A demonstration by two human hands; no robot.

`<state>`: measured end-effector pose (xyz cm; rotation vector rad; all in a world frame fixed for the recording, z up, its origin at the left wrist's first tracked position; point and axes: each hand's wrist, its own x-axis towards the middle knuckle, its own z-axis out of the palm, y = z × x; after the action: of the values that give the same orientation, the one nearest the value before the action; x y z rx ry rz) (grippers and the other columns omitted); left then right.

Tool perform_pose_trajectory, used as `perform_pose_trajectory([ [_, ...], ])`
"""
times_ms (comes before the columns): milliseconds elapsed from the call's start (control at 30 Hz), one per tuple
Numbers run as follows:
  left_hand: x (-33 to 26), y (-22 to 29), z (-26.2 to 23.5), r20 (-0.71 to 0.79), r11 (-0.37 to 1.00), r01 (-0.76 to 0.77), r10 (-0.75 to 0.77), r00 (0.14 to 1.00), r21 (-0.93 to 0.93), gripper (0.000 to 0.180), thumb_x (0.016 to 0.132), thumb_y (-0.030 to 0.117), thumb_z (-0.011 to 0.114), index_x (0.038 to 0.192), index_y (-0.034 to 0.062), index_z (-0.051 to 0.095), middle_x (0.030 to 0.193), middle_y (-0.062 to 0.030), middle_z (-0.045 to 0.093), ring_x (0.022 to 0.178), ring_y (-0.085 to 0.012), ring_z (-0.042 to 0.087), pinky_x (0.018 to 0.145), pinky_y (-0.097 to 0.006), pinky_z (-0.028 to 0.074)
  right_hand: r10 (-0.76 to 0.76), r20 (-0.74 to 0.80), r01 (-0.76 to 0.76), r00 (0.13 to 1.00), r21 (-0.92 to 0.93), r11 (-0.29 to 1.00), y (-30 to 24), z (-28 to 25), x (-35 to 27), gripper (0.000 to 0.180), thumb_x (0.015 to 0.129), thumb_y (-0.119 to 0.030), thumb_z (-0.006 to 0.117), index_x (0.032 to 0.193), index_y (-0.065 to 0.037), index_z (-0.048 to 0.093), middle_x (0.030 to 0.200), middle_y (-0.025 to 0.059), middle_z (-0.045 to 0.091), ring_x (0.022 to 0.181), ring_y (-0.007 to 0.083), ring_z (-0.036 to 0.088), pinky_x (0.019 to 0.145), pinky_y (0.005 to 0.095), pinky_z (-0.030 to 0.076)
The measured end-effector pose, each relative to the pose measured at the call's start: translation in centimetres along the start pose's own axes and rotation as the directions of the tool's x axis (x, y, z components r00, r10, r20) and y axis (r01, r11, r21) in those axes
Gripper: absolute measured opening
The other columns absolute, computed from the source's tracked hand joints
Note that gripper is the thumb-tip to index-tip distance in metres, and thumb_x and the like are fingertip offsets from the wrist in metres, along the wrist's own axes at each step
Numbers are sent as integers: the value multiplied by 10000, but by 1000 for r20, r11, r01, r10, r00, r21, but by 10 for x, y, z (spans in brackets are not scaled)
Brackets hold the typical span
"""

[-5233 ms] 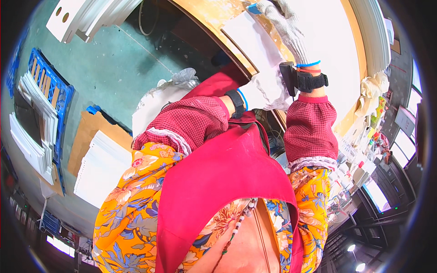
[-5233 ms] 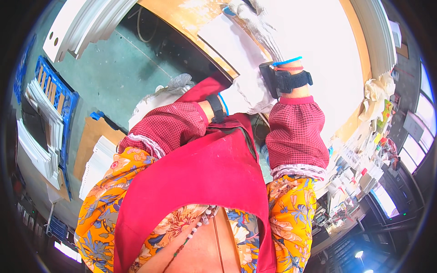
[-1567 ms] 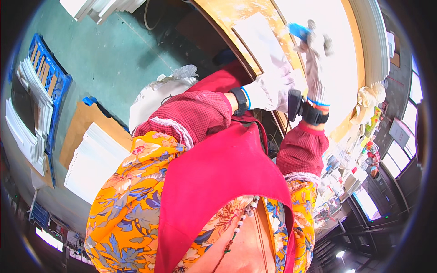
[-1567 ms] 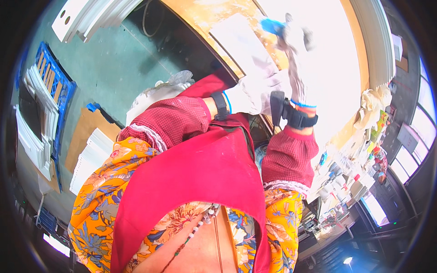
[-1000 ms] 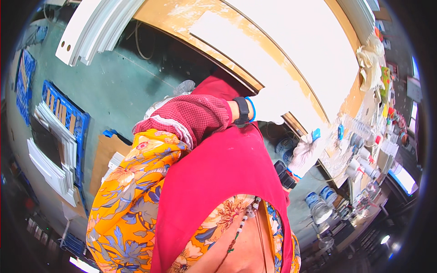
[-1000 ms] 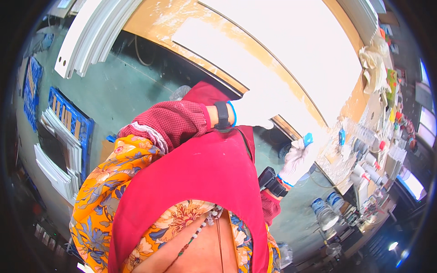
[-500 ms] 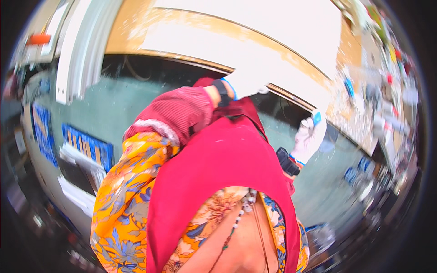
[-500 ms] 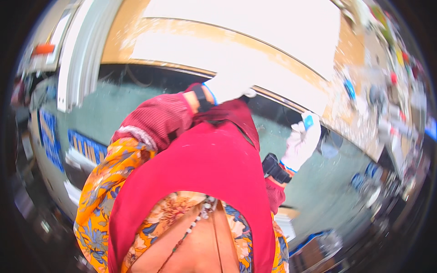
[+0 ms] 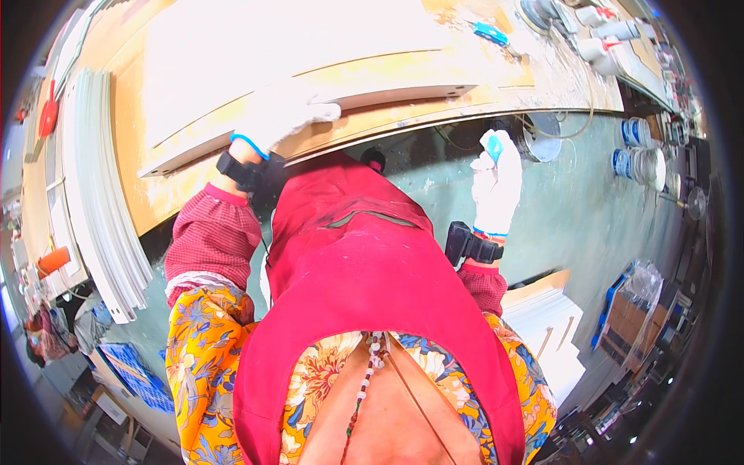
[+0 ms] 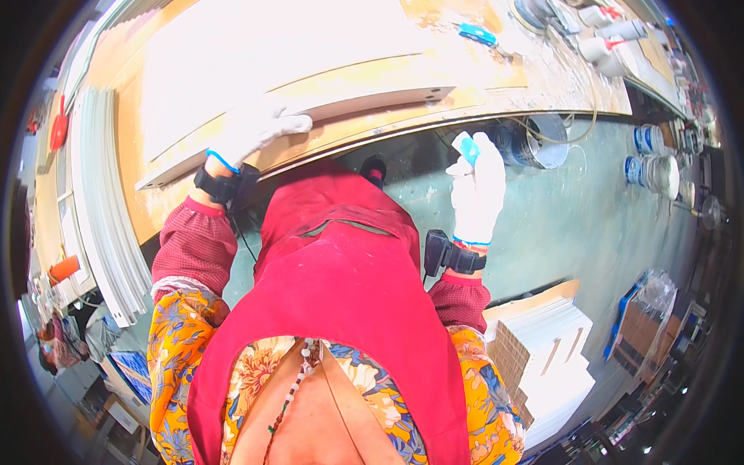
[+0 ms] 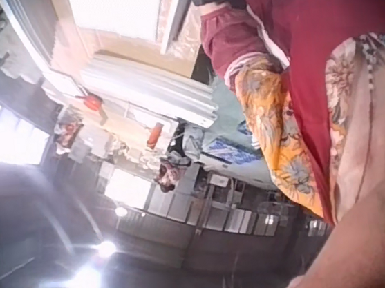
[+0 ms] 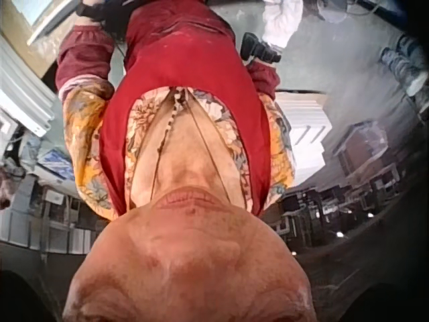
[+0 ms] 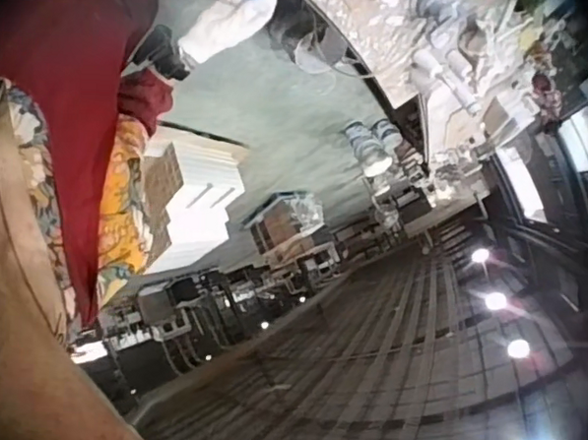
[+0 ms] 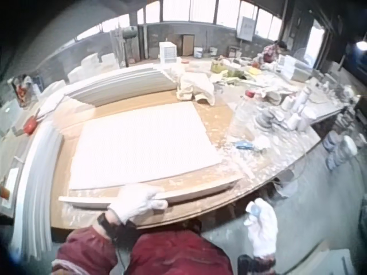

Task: Applying filler/sealant to pre-drilled holes in furniture panels and wiping the surfaces clean with a cloth.

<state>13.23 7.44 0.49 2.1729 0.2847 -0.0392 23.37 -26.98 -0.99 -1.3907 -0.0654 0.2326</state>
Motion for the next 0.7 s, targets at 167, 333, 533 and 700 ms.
perform_pose_trajectory([
  [167,2,33,-10,95,924,9,-49,994,382,340,836,349,658,1078,112,690,963,-68,695,863,-246,637,807,-336,493,86,-54,-90,995,-86,992,-1,0,-2,354,962,-182,504,1269,-5,513,986,99,642,686,93,561,552,188,415],
  [333,-33,1,29,-125,869,-242,323,938,431,254,884,245,601,1071,86,667,987,-115,667,930,-289,620,826,-388,489,-71,20,73,997,-116,991,3,14,4,351,949,-166,514,1261,-4,516,1067,115,638,723,114,580,571,199,433],
  [533,-59,4,72,-311,774,-285,520,796,566,211,885,140,572,1061,41,633,962,-164,642,931,-318,606,809,-409,485,23,1,-23,1000,-112,993,-24,27,-4,295,905,-139,555,1183,-41,556,894,19,573,647,38,468,517,164,367],
  [700,-58,-3,95,-344,941,-163,265,901,297,156,876,127,569,994,43,626,908,-146,625,850,-306,597,745,-400,482,185,57,-190,981,106,976,-30,39,-10,300,939,-235,587,1161,-35,564,1028,-13,570,706,67,466,560,196,378],
])
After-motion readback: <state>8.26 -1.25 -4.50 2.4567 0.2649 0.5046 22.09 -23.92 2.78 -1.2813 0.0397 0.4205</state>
